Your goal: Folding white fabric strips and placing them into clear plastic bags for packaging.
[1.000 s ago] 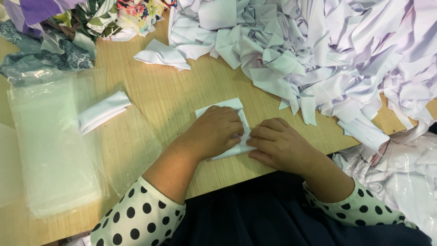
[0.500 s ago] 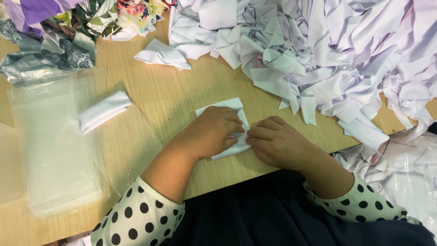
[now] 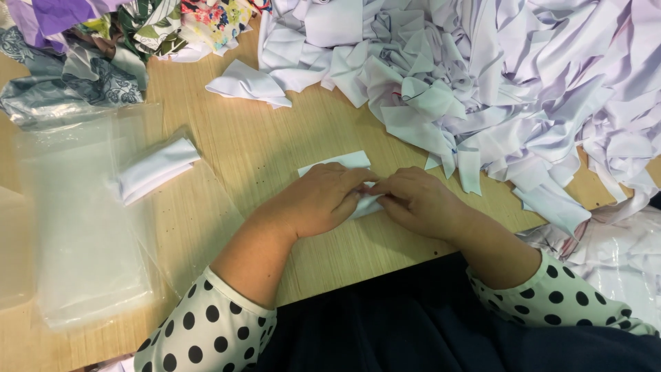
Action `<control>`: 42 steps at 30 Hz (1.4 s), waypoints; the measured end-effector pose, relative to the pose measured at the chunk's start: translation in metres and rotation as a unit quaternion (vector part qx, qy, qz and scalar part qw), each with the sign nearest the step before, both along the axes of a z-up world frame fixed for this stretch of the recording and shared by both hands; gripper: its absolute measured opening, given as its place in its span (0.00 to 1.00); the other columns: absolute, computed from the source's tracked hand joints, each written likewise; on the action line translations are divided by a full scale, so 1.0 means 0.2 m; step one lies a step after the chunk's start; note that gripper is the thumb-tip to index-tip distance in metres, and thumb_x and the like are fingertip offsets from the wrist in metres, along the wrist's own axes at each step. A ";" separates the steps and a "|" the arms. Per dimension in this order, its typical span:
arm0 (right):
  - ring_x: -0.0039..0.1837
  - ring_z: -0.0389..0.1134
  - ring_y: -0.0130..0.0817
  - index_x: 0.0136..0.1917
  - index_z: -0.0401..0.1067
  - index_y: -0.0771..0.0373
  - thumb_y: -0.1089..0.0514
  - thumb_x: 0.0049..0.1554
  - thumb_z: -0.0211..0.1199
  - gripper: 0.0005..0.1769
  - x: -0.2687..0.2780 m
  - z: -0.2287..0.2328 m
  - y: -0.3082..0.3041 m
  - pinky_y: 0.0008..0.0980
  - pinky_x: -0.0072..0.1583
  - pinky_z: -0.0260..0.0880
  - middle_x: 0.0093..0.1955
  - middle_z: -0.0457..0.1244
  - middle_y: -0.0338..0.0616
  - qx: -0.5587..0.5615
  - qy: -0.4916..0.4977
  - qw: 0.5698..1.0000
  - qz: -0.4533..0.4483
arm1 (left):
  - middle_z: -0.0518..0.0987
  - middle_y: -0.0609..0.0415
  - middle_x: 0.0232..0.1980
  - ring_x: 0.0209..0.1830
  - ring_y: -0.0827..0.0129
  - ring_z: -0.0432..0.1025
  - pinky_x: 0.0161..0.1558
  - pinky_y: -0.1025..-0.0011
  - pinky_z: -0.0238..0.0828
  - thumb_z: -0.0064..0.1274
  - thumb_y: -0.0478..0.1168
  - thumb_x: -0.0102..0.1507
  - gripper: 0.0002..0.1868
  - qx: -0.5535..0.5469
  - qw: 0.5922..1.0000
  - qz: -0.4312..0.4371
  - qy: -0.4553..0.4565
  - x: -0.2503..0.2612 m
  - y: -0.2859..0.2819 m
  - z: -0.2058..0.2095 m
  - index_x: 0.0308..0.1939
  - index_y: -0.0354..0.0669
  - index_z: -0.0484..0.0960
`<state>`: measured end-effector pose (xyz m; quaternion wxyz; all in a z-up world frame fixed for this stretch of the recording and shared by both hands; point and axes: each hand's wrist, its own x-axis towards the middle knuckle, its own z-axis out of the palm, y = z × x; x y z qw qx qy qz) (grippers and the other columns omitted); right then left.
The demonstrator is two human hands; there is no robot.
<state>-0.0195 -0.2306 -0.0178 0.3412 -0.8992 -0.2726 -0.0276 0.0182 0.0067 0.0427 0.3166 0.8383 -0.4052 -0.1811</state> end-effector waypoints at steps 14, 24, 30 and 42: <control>0.43 0.71 0.43 0.47 0.77 0.59 0.59 0.54 0.70 0.07 0.05 -0.06 0.02 0.40 0.50 0.71 0.36 0.67 0.44 -0.002 0.008 0.996 -0.091 | 0.82 0.42 0.57 0.65 0.49 0.72 0.67 0.52 0.63 0.44 0.32 0.63 0.33 0.043 0.998 0.032 0.034 0.01 0.00 -0.04 0.75 0.42 0.64; 0.45 0.71 0.45 0.42 0.77 0.63 0.59 0.56 0.69 0.05 0.13 -0.06 0.00 0.41 0.50 0.71 0.37 0.67 0.45 -0.078 -0.023 0.997 0.008 | 0.81 0.40 0.55 0.61 0.51 0.73 0.64 0.55 0.68 0.45 0.32 0.66 0.28 0.100 0.995 0.020 -0.004 -0.02 -0.01 0.02 0.72 0.40 0.67; 0.46 0.72 0.42 0.45 0.80 0.56 0.56 0.57 0.67 0.04 0.23 0.11 0.03 0.39 0.50 0.74 0.37 0.68 0.42 -0.172 0.032 0.982 0.078 | 0.77 0.50 0.46 0.50 0.60 0.73 0.56 0.60 0.71 0.50 0.40 0.66 0.13 0.147 0.977 0.018 -0.156 0.03 0.00 -0.16 0.54 0.45 0.79; 0.41 0.70 0.45 0.47 0.78 0.59 0.55 0.60 0.64 0.06 0.34 0.06 -0.04 0.41 0.45 0.74 0.33 0.63 0.43 -0.050 -0.011 0.980 0.191 | 0.68 0.54 0.29 0.28 0.63 0.70 0.37 0.65 0.74 0.49 0.29 0.65 0.04 0.127 0.923 0.022 -0.362 -0.14 -0.09 -0.34 0.36 0.38 0.79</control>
